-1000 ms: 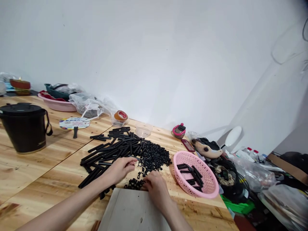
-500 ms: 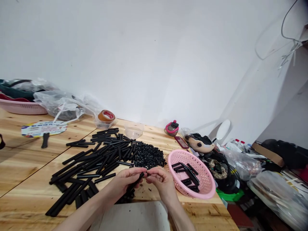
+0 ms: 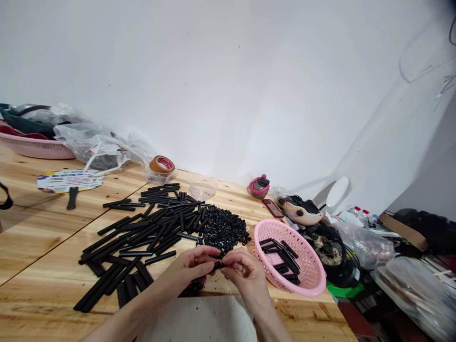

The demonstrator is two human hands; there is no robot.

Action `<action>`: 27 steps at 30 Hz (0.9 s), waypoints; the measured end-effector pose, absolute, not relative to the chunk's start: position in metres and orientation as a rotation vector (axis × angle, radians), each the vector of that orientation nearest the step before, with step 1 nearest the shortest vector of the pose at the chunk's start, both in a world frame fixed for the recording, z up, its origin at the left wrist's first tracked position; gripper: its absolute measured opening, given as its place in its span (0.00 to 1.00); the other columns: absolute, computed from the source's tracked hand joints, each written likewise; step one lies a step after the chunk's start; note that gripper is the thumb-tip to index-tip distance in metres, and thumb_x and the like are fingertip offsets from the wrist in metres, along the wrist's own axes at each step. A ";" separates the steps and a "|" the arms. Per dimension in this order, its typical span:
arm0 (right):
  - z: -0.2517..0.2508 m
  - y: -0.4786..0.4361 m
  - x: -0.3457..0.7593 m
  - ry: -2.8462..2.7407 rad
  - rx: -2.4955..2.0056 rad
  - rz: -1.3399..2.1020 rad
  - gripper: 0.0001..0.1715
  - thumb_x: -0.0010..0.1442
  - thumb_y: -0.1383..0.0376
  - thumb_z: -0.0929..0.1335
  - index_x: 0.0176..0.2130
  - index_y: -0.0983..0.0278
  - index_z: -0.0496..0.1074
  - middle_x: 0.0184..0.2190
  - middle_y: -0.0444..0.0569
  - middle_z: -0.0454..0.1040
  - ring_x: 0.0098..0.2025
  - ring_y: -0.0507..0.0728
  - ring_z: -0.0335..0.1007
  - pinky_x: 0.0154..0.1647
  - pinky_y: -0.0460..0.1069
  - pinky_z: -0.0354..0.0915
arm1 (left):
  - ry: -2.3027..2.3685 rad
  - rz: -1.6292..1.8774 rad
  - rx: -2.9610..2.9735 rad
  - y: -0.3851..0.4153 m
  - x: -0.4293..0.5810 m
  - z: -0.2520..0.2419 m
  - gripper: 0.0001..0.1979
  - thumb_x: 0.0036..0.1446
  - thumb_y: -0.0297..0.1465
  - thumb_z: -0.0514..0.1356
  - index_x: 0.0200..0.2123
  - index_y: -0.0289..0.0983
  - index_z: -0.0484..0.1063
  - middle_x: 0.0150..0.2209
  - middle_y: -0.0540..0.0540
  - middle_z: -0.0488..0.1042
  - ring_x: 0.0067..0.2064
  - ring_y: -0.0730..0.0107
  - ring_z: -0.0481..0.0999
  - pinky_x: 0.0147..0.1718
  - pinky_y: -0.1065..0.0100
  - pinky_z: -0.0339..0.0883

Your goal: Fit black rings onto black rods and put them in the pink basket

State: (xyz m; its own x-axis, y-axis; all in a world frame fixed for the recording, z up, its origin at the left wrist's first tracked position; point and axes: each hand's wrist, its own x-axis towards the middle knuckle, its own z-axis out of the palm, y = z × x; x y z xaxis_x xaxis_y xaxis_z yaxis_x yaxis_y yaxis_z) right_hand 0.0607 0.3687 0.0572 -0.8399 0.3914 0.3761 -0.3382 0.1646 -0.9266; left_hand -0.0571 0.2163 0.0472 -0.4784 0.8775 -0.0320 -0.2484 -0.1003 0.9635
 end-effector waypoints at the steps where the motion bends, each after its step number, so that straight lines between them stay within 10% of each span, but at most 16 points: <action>1: 0.058 0.368 0.061 -1.913 -0.040 1.704 0.10 0.49 0.73 0.75 0.31 0.58 0.80 0.35 0.46 0.75 0.39 0.55 0.71 0.39 0.47 0.67 | 1.339 1.698 0.756 0.217 -0.057 0.047 0.22 0.52 0.41 0.69 0.48 0.38 0.74 0.35 0.48 0.75 0.30 0.74 0.68 0.31 0.71 0.61; 27: 0.062 0.367 0.073 -2.282 0.002 1.196 0.08 0.51 0.75 0.74 0.31 0.63 0.77 0.33 0.46 0.79 0.36 0.55 0.75 0.37 0.46 0.66 | 1.553 1.612 1.026 0.215 -0.056 0.035 0.14 0.58 0.36 0.62 0.46 0.38 0.69 0.40 0.47 0.78 0.37 0.67 0.72 0.33 0.70 0.60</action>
State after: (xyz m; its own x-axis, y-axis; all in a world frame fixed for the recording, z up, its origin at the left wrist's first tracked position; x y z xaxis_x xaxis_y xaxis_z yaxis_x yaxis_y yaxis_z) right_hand 0.0729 0.3675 0.0620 -0.8447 0.2474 0.4746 -0.2495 0.6025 -0.7581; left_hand -0.0557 0.2152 0.0345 -0.4694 0.8785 0.0893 0.0564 -0.0711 0.9959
